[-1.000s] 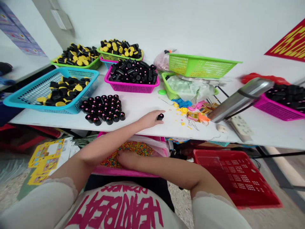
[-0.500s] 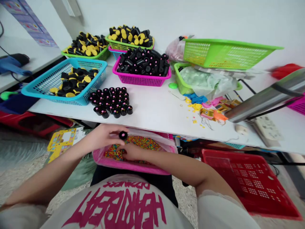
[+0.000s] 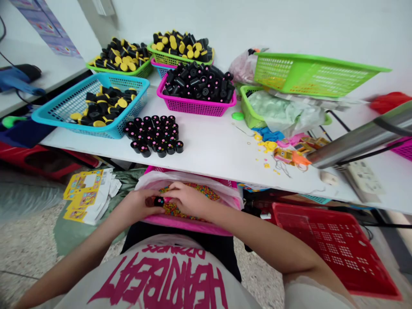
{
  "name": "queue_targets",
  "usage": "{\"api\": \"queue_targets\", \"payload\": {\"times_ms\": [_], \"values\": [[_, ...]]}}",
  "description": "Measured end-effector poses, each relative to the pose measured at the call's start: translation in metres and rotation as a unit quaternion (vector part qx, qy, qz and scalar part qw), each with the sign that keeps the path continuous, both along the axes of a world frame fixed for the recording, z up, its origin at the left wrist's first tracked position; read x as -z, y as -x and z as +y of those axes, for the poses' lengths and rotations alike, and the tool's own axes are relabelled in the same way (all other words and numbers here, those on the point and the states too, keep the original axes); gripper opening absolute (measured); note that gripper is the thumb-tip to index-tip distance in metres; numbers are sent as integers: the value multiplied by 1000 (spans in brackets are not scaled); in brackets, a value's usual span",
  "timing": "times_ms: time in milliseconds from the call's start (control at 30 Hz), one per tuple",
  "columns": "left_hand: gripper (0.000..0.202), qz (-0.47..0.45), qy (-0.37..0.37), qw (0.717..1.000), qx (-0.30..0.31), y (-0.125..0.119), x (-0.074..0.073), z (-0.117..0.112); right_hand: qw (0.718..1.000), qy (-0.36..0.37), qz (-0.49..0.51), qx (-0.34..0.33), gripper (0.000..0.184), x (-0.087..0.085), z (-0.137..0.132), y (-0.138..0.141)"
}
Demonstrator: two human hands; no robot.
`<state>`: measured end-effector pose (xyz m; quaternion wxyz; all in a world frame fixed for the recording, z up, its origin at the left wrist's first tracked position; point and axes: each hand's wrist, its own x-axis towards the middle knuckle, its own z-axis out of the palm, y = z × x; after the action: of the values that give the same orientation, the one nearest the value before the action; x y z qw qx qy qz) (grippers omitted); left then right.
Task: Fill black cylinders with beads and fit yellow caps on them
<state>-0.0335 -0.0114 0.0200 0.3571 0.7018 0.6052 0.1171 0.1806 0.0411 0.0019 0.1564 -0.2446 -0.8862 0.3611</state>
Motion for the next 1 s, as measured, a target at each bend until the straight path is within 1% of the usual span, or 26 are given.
{"api": "queue_targets", "payload": {"times_ms": [67,100,200,267,333,400,467,533,600,667,733,767,833,900,933,1000], "values": [[33,-6,1,1000,5,-1,1,3,999,-21,-25,-9,39,-1,-2,3],[33,-10,1,1000,7,-1,1,4,999,-19,-39,-8,38,-1,-3,4],[31,-34,1,999,8,-2,1,5,998,18,-58,26,29,-4,-6,9],[26,-51,-6,999,11,-3,1,4,997,23,-55,46,26,-8,-6,11],[21,-64,-24,998,14,-3,2,3,998,-5,-56,32,24,-14,-6,12],[20,-78,-45,996,12,-2,4,2,997,-43,-66,-3,23,-21,-6,13],[22,-94,-58,994,9,0,7,2,994,-71,-71,-32,25,-27,-6,14],[27,-106,-62,992,6,2,10,2,994,-75,-69,-39,27,-32,-7,17],[32,-109,-64,992,7,2,12,3,997,-53,-60,-9,25,-37,-8,19],[32,-103,-67,992,9,1,10,3,998,-13,-50,45,24,-43,-8,18],[32,-100,-70,993,7,0,5,2,995,17,-43,88,26,-47,-6,11],[32,-101,-71,992,2,0,2,1,995,18,-46,91,27,-48,-4,5],[33,-107,-85,990,-25,5,-7,0,995,-6,-63,72,34,-46,-2,-10],[32,-108,-115,985,-72,16,-16,3,993,-35,-94,61,45,-40,-2,-27],[33,-105,-133,980,-100,24,-19,6,991,-42,-108,66,50,-36,-3,-36],[38,-97,-175,966,-161,44,-23,17,988,-29,-126,88,60,-28,-10,-51]]}}
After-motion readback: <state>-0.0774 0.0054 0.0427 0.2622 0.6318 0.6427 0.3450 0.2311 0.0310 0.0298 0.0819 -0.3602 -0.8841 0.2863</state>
